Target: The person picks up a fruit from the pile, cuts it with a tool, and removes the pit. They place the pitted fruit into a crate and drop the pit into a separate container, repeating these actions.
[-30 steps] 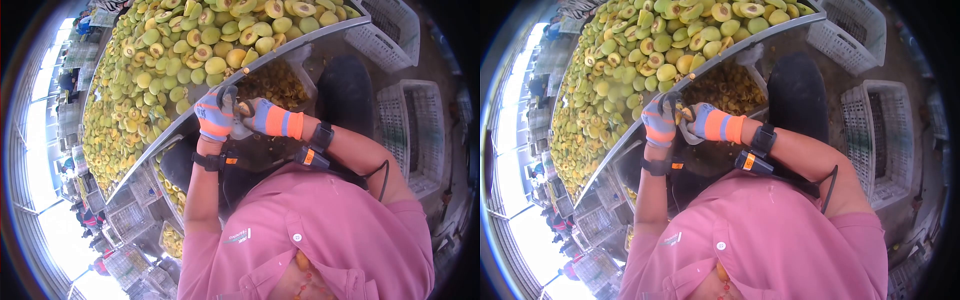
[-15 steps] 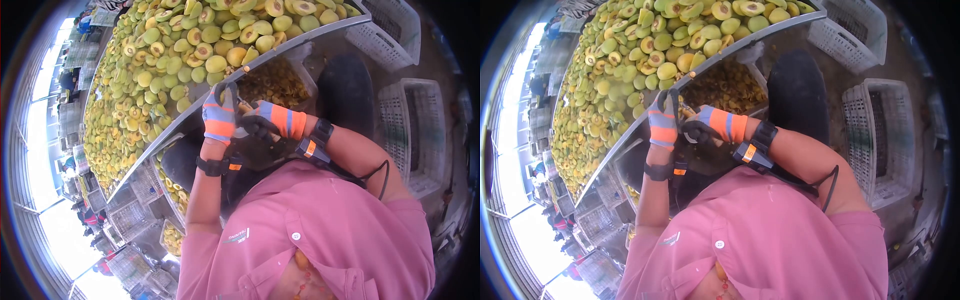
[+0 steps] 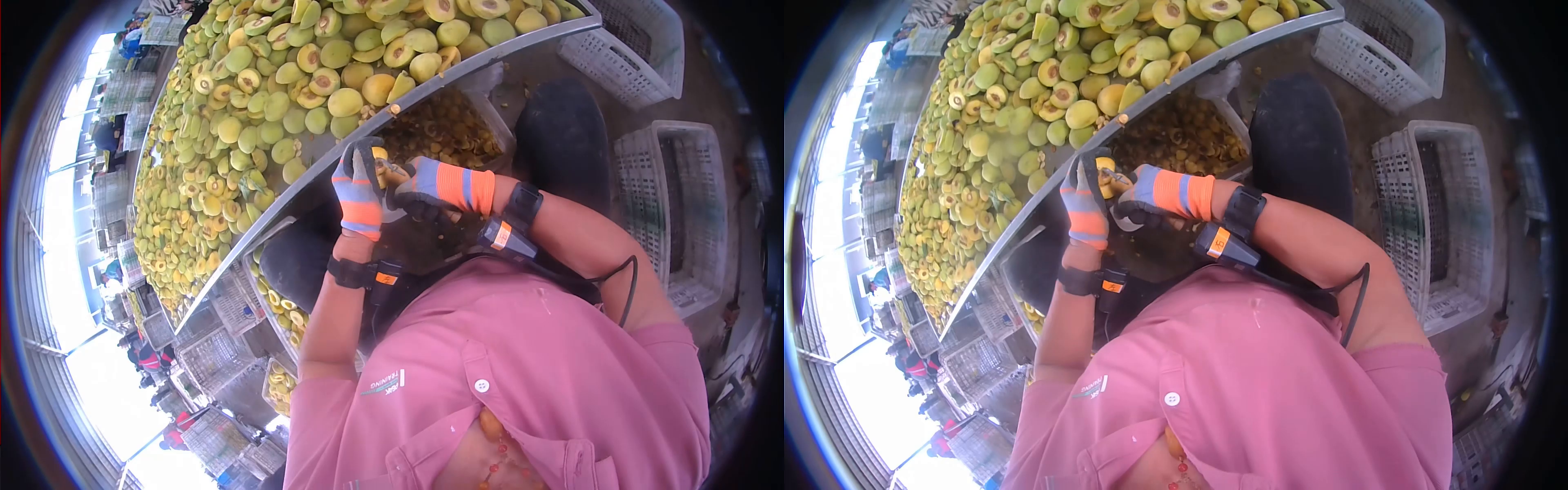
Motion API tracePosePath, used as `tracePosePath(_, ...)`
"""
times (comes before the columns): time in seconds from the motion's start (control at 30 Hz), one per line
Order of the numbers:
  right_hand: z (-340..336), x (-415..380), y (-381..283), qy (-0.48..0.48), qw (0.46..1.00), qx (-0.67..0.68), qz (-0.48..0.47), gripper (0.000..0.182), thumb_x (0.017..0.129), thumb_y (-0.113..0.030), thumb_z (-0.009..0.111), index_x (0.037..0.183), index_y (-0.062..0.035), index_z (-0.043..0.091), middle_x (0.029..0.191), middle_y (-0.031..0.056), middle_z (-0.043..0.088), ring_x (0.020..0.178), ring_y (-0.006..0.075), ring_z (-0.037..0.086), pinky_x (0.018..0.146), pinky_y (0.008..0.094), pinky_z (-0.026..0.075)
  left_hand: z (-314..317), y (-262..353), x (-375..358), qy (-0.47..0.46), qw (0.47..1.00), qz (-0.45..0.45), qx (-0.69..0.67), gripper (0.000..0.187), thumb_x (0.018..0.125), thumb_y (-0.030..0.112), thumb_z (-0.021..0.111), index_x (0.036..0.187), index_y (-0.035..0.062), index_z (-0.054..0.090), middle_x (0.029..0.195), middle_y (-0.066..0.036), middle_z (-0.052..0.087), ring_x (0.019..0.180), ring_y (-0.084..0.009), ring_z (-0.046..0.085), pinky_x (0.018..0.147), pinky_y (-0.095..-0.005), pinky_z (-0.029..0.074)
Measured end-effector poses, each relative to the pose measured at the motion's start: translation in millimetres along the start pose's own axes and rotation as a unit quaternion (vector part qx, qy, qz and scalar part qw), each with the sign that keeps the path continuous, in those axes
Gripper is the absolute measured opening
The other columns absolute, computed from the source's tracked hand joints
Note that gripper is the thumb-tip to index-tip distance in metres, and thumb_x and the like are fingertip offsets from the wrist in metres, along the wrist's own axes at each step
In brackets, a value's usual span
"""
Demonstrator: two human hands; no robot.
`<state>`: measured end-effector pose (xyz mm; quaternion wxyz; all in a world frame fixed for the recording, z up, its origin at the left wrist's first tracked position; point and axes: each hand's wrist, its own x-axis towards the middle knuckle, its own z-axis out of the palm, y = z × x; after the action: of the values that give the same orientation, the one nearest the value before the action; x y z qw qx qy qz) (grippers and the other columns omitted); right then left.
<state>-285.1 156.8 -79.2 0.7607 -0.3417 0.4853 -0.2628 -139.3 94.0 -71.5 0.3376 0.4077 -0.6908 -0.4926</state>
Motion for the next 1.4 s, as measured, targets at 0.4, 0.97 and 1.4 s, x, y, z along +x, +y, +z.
tracePosePath(0.4, -4, 5, 36, -0.165, 0.95, 0.1, -0.244, 0.013, 0.087, -0.01, 0.061, 0.095, -0.0016, 0.068, 0.069, 0.0006, 0.06, 0.063, 0.0077, 0.058, 0.055, 0.0236, 0.046, -13, 14, -1, -0.07, 0.971, 0.114, 0.201, 0.017, 0.089, 0.007, 0.055, 0.102, -0.0013, 0.064, 0.09, -0.016, 0.067, 0.084, -0.0289, 0.066, 0.075, -0.0325, 0.051)
tracePosePath(0.97, -2, -13, 32, -0.272, 0.902, 0.319, -0.107, 0.021, 0.091, -0.018, 0.058, 0.099, 0.0013, 0.06, 0.069, -0.0016, 0.054, 0.054, 0.0049, 0.052, 0.045, 0.0185, 0.039, -5, 35, -1, -0.138, 0.988, -0.036, -0.056, 0.024, 0.094, 0.017, 0.052, 0.098, -0.003, 0.064, 0.086, -0.008, 0.065, 0.077, -0.015, 0.061, 0.07, -0.0275, 0.05)
tracePosePath(1.4, -15, 9, 31, 0.064, 0.943, 0.317, -0.076, 0.017, 0.093, -0.016, 0.054, 0.102, -0.0038, 0.061, 0.065, -0.0049, 0.049, 0.048, 0.0076, 0.045, 0.041, 0.0238, 0.035, -15, 8, -18, 0.13, 0.882, -0.258, -0.372, 0.036, 0.096, 0.041, 0.049, 0.106, 0.0083, 0.06, 0.089, -0.009, 0.067, 0.075, -0.0189, 0.064, 0.056, -0.0268, 0.049)
